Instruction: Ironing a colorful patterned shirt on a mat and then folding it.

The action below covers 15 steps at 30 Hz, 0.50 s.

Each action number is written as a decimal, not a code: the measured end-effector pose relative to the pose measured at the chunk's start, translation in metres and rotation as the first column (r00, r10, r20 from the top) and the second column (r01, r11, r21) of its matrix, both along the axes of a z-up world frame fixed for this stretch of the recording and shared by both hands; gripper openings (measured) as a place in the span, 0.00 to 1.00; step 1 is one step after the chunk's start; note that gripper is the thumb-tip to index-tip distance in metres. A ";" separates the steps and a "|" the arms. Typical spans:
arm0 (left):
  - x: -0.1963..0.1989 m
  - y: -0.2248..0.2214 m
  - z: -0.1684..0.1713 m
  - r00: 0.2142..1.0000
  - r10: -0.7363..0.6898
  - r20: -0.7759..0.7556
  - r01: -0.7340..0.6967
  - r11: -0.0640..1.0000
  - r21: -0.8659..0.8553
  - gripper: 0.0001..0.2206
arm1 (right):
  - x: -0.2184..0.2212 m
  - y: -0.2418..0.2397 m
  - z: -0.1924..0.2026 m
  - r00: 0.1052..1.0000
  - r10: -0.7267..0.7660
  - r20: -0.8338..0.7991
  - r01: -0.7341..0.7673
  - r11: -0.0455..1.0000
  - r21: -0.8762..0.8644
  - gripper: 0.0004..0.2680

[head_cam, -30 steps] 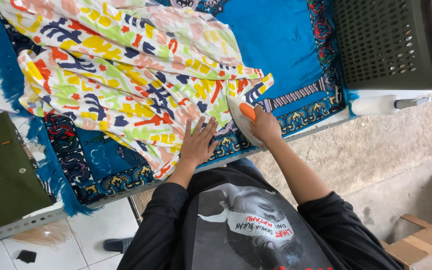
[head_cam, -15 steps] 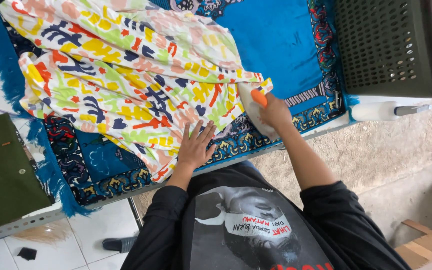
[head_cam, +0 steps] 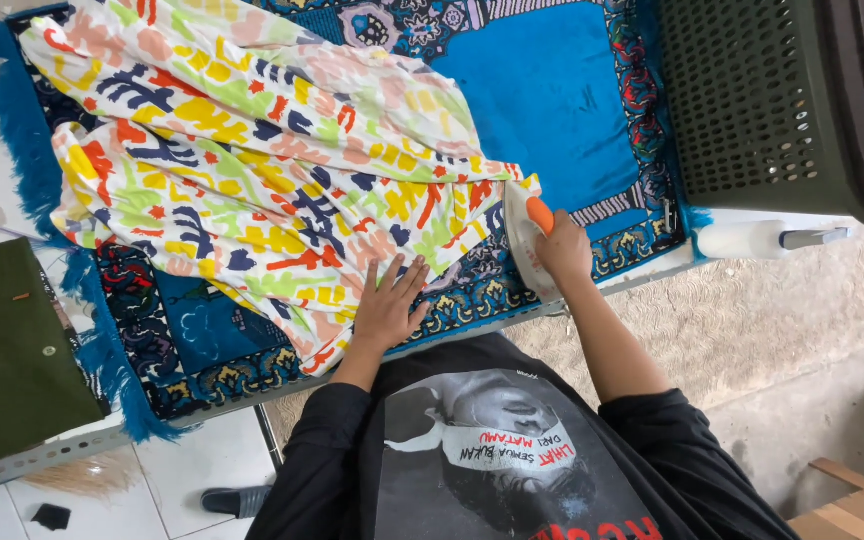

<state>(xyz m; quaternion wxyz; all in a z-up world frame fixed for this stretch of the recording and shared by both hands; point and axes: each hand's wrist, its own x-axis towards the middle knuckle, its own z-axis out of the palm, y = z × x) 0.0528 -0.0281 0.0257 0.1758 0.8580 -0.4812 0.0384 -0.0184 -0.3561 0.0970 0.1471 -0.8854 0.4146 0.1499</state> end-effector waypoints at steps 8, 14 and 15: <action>0.000 -0.001 0.001 1.000 0.002 -0.003 -0.002 1.000 0.031 0.28 | 0.010 -0.030 -0.016 0.996 -0.059 0.071 0.060 0.998 -0.011 0.13; -0.001 0.000 -0.004 1.000 0.001 -0.021 -0.001 1.000 0.022 0.28 | -0.017 0.014 0.000 1.000 -0.015 0.013 0.014 0.995 0.096 0.15; -0.002 0.002 -0.006 1.000 0.007 -0.026 -0.007 1.000 0.026 0.28 | -0.024 0.026 -0.003 0.999 0.010 -0.039 -0.005 0.993 0.119 0.15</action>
